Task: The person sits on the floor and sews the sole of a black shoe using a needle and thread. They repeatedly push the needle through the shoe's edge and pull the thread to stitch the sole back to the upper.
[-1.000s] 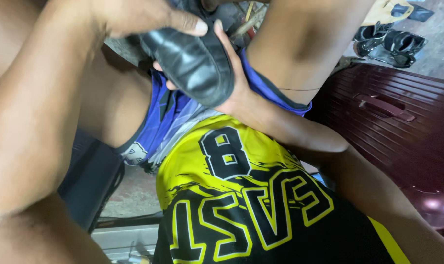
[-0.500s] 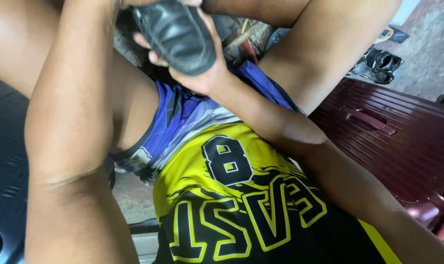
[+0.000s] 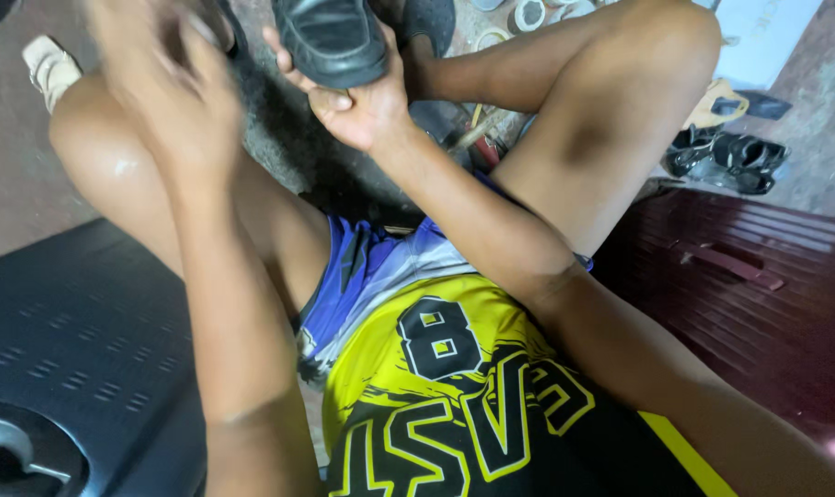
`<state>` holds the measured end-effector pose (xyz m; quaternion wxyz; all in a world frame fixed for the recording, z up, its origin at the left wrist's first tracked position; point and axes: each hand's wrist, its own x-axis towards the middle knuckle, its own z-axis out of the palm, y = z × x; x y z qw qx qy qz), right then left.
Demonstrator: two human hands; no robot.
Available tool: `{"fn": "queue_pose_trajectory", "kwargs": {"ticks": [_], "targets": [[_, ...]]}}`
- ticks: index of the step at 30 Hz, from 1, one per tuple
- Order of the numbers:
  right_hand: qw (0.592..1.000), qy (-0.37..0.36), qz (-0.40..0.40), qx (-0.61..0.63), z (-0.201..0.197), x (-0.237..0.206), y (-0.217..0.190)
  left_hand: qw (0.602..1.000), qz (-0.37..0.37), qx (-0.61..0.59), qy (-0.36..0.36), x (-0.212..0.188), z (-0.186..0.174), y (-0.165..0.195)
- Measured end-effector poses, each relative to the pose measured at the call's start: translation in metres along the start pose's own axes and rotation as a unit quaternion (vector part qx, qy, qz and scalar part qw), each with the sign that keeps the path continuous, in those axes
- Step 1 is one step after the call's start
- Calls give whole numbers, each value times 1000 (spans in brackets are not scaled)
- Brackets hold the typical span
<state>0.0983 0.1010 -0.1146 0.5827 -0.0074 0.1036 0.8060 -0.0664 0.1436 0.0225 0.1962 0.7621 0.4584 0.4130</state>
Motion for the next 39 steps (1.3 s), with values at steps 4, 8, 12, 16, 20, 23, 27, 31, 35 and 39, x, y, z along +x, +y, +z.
{"fn": "queue_pose_trajectory", "kwargs": {"ticks": [4,8,12,16,20,23,27,31,35,39], "targets": [[997,-9,-59,-54,-6,-4,-4,989,-14,-108,-97,-41,23,28],[974,193,-115,-11,-11,-2,-4,989,-21,-99,-104,-46,46,27],[980,161,-111,-40,-13,-4,-6,988,-28,-119,-98,-48,53,21],[993,-71,-90,8,-15,-6,-8,983,-69,-124,-114,-50,54,22],[989,72,-127,0,-10,-3,-7,981,-70,-137,-118,-49,57,26],[985,101,-135,-32,-5,-1,-7,983,-61,-146,-96,-49,59,30],[984,122,-124,-25,-8,1,-10,982,-88,-152,-65,-52,63,31],[987,-124,-103,-15,-18,2,-13,978,-105,-166,-64,-53,66,26],[994,13,-104,-26,-18,4,-13,977,-114,-168,-61,-54,68,23],[978,166,-127,-23,-11,4,-11,980,-91,-170,-51,-53,68,24]]}}
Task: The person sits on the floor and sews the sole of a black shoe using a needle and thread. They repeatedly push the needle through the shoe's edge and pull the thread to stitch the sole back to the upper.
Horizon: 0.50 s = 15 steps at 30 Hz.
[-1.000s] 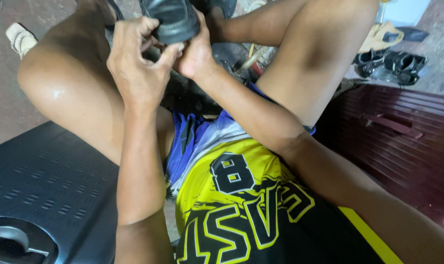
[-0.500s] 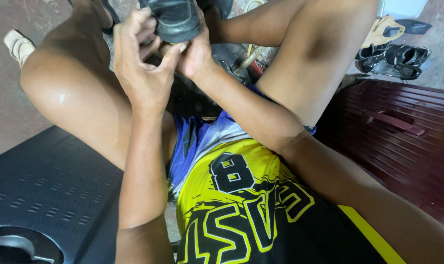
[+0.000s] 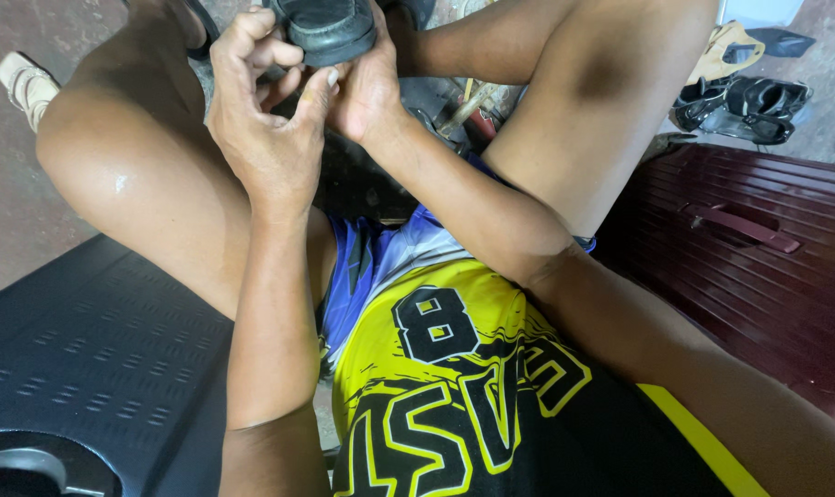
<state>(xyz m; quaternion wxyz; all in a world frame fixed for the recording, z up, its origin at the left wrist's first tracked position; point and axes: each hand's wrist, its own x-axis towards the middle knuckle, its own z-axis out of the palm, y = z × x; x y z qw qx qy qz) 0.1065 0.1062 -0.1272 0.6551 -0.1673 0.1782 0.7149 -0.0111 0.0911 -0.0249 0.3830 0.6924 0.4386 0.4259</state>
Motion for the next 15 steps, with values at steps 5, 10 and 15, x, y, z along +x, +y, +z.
{"fn": "queue_pose_trajectory", "kwargs": {"ticks": [5,10,15], "targets": [[1000,-20,-16,-4,5,-2,0,1000,1,-10,-1,3,1,4],[1000,21,3,-5,5,0,-1,1000,14,8,15,2,-1,6],[998,-48,30,-40,3,-1,-3,999,-27,16,18,4,-9,2]]}}
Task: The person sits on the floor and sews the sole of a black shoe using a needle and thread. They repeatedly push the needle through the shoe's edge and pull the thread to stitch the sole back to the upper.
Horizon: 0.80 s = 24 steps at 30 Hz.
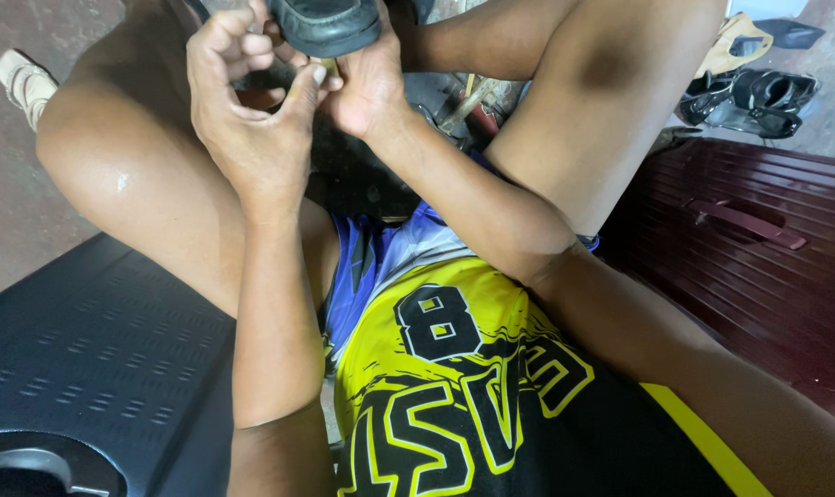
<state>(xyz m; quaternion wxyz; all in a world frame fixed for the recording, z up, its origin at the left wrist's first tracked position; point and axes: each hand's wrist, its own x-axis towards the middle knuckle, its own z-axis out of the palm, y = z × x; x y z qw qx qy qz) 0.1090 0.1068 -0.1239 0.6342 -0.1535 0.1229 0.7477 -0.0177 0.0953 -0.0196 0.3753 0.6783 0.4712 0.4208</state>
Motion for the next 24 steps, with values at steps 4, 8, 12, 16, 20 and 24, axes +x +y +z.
{"fn": "queue_pose_trajectory", "kwargs": {"ticks": [4,8,12,16,20,24], "targets": [[986,-159,-5,-40,-8,1,-1,1000,-4,15,-6,1,-1,0],[993,-108,-37,-16,-10,2,0,993,-59,-99,-36,3,-2,-1],[999,-27,4,-42,-4,-1,2,994,-59,-52,-71,1,-3,-6],[991,135,20,4,-4,-1,6,984,-108,-118,-82,-3,-3,-12],[994,-95,-27,-43,-13,4,9,979,-136,-126,-86,-3,-7,-17],[998,48,32,-38,-15,1,7,931,-256,-212,-153,-3,-12,-20]]}}
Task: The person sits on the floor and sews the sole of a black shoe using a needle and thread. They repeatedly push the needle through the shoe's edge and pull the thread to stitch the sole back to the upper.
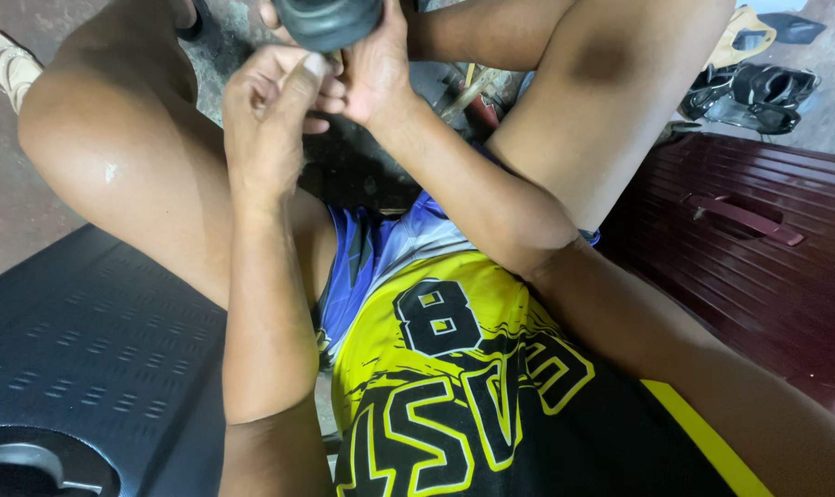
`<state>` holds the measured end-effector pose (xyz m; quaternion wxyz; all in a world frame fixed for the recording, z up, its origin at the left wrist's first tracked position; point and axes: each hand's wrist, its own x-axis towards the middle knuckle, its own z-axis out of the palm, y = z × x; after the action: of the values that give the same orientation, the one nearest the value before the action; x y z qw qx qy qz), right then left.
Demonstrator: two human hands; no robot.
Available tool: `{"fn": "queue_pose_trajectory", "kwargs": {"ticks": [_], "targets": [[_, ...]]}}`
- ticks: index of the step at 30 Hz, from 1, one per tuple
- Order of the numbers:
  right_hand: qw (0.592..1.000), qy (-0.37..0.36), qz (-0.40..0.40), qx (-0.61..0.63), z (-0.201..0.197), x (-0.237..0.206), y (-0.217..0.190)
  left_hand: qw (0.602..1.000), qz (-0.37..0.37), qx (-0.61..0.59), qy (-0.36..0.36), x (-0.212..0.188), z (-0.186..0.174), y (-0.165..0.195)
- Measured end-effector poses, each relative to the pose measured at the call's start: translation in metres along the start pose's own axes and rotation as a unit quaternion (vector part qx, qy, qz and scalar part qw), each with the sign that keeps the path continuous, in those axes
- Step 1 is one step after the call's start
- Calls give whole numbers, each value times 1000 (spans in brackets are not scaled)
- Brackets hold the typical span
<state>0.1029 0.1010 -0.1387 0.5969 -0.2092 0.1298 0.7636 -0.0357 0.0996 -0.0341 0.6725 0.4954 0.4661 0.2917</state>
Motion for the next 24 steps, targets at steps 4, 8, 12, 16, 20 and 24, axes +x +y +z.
{"fn": "queue_pose_trajectory", "kwargs": {"ticks": [4,8,12,16,20,24], "targets": [[997,-26,-11,-71,-1,-6,-4,997,-62,-41,-13,2,4,-6],[998,-20,13,-58,-3,-7,-6,996,-47,-71,-25,4,8,-10],[997,-17,16,-74,-10,-5,-4,995,-43,-84,-37,-2,16,-10],[996,-23,27,-76,-14,-3,-2,997,-35,-71,-22,-7,23,-9],[996,-30,39,-70,-6,-5,-1,997,-20,-69,-5,-7,26,-7],[997,-30,49,-54,8,-13,5,999,-17,-23,26,-8,31,-5]]}}
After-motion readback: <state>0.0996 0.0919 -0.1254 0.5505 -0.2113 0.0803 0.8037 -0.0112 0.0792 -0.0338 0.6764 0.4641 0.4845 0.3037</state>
